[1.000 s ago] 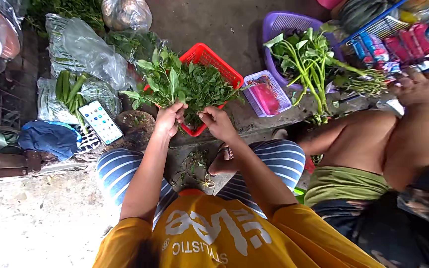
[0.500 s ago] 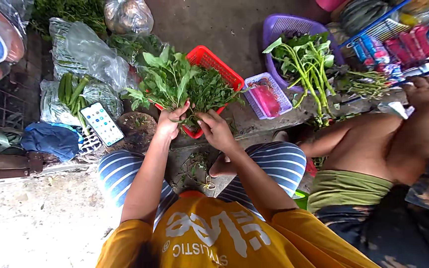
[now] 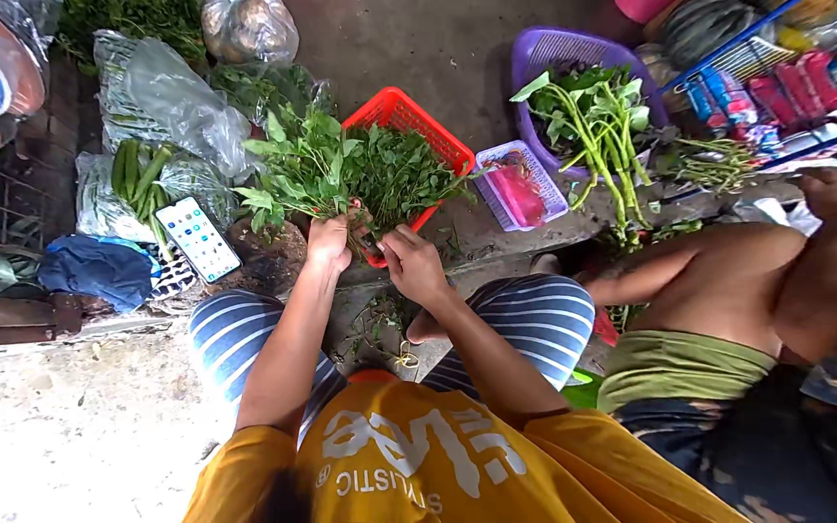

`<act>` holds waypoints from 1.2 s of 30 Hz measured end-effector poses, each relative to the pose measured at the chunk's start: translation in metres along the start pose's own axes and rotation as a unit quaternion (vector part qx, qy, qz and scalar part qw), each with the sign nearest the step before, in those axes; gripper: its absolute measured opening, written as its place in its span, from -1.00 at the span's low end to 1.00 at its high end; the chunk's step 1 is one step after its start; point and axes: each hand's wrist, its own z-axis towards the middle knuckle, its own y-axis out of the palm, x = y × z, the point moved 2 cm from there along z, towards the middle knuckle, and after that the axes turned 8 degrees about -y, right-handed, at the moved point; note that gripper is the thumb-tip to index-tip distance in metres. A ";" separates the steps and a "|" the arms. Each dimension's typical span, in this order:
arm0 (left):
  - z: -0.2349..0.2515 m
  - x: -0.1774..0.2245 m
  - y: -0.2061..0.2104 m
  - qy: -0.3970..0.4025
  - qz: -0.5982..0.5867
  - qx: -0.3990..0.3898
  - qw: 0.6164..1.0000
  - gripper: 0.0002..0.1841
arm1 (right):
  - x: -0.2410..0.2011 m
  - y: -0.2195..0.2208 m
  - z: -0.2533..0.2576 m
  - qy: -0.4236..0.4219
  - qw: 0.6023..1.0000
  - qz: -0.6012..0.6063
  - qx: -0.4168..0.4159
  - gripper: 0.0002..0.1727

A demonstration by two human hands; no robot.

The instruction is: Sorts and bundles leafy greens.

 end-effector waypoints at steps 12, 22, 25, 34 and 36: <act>-0.005 0.039 -0.020 0.123 -0.004 -0.070 0.990 -0.88 | 0.031 -0.030 -0.028 0.236 0.948 0.211 0.042 -0.74; -0.003 0.011 -0.005 0.081 -0.001 -0.189 0.979 -0.80 | 0.018 -0.038 0.008 0.261 0.798 0.493 0.228 -0.86; -0.003 0.006 -0.001 0.065 0.018 -0.204 0.977 -0.81 | 0.006 -0.026 0.012 0.271 0.798 0.502 0.193 -0.89; -0.007 0.009 0.001 0.169 0.063 -0.165 0.970 -0.81 | 0.000 -0.007 0.020 0.317 0.808 0.487 0.096 -0.92; -0.004 0.008 0.000 0.194 0.074 -0.155 0.966 -0.79 | 0.002 -0.007 0.021 0.344 0.804 0.484 0.039 -0.83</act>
